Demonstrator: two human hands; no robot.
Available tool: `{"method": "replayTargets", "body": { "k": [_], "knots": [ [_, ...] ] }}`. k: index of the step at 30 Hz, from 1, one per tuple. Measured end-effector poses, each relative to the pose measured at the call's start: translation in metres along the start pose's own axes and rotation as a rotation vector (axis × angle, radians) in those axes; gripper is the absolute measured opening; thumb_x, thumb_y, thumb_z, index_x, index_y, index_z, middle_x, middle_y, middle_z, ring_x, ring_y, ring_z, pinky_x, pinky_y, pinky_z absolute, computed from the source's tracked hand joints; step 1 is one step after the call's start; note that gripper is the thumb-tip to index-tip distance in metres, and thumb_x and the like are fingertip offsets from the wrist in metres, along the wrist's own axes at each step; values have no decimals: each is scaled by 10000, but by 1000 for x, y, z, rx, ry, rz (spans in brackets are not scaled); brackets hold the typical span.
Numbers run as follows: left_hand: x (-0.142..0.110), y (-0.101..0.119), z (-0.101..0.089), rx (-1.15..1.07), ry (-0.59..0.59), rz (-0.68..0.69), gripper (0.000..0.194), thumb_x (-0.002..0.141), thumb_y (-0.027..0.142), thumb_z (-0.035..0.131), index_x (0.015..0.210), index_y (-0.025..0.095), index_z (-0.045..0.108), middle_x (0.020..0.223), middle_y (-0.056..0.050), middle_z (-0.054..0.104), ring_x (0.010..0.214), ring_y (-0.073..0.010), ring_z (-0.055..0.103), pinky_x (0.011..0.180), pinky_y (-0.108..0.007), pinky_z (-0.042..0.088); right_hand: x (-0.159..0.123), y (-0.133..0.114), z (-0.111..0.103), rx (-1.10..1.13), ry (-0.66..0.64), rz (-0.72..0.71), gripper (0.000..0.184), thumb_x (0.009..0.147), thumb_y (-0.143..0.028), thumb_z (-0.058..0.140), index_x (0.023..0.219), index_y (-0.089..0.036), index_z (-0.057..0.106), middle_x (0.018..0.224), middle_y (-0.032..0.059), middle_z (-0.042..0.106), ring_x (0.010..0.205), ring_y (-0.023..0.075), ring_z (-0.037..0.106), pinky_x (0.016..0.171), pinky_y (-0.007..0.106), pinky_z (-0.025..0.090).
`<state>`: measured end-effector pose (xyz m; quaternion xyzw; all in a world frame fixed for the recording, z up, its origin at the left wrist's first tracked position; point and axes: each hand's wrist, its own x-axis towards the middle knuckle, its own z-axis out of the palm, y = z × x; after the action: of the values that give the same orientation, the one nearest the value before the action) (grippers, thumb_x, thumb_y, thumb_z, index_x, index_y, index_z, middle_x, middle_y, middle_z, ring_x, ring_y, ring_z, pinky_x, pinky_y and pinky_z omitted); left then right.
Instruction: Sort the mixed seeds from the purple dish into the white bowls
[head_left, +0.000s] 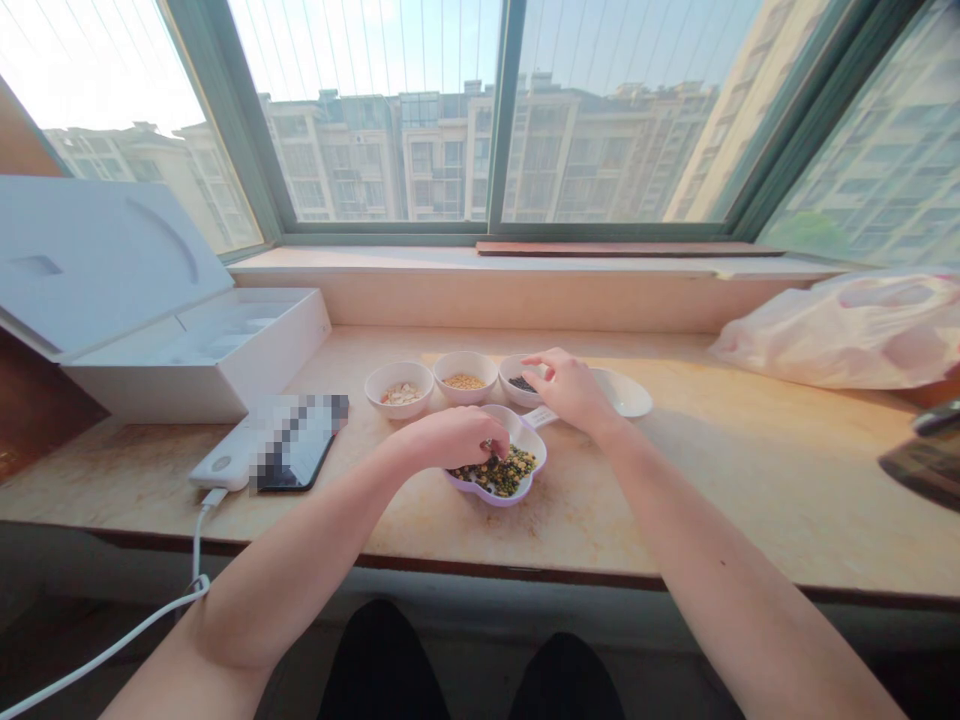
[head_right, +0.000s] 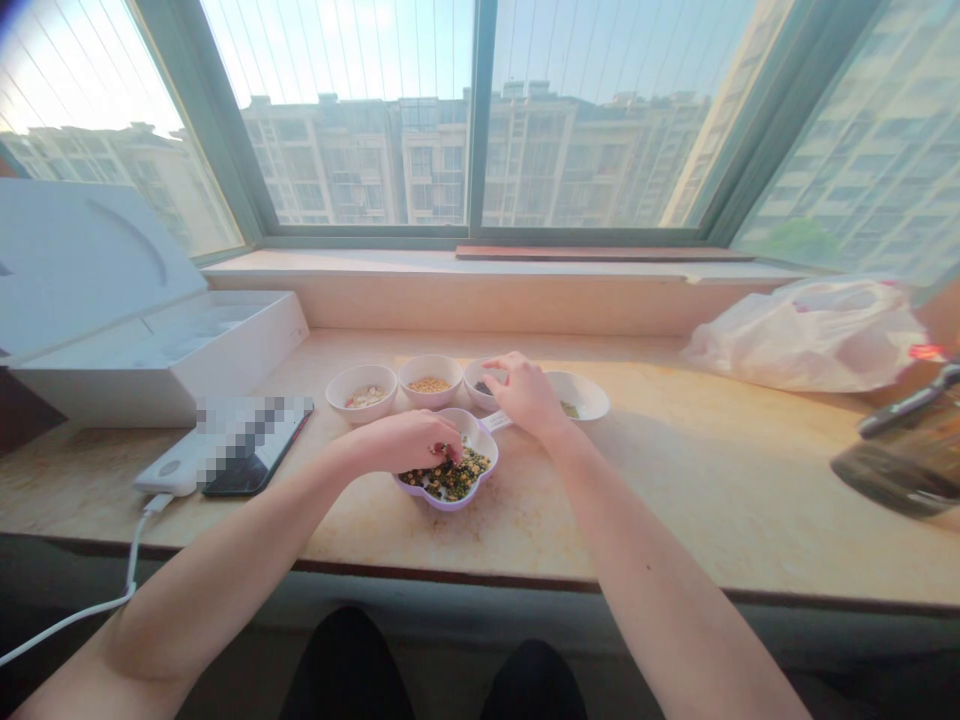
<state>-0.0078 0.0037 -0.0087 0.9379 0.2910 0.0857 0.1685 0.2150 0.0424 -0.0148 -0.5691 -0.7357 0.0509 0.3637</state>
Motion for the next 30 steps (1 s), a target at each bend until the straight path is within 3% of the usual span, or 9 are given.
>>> {"method": "replayTargets", "body": {
  "k": [6,14,17,22,25,30],
  "knots": [
    [1,0,-2,22,-19,0,322,852,70,594,1008,254,806,1045,1,793,921,-184,716,825,-268,528,0,-2,-1,16,-18,7,247,918,-248,648,1107,-201,800,1045,92,743,778,191,624,816,348,524],
    [2,7,-10,-4,-24,-11,230,848,72,678,1002,208,781,992,-5,768,877,-162,681,777,-251,490,0,-6,-3,34,-1,-7,242,911,-233,655,1095,-189,805,1028,93,751,756,185,624,824,345,519],
    [3,6,-10,27,98,-40,193,869,100,692,1001,212,778,992,-9,766,886,-164,686,806,-259,497,0,-8,-4,55,15,-7,232,903,-233,657,1072,-192,810,993,88,767,748,188,633,816,343,523],
    [5,-7,-12,63,432,-240,142,941,226,670,1030,231,781,1015,-34,774,937,-199,702,907,-332,527,-2,-13,-7,101,-27,-6,221,906,-244,651,1045,-201,818,965,78,796,764,193,661,792,331,526],
    [7,-19,-14,89,561,-349,182,974,218,612,1058,225,773,1074,-50,788,969,-211,714,941,-350,523,-5,-17,-10,149,-134,-73,220,907,-282,652,1022,-199,820,905,61,796,737,188,659,745,320,522],
    [8,-33,-17,251,545,-408,252,1010,222,512,1016,205,763,978,-80,800,916,-237,726,879,-343,513,-19,-34,-11,279,-512,-193,258,902,-341,671,1074,-210,811,962,51,804,824,191,703,761,306,534]
  ]
}}
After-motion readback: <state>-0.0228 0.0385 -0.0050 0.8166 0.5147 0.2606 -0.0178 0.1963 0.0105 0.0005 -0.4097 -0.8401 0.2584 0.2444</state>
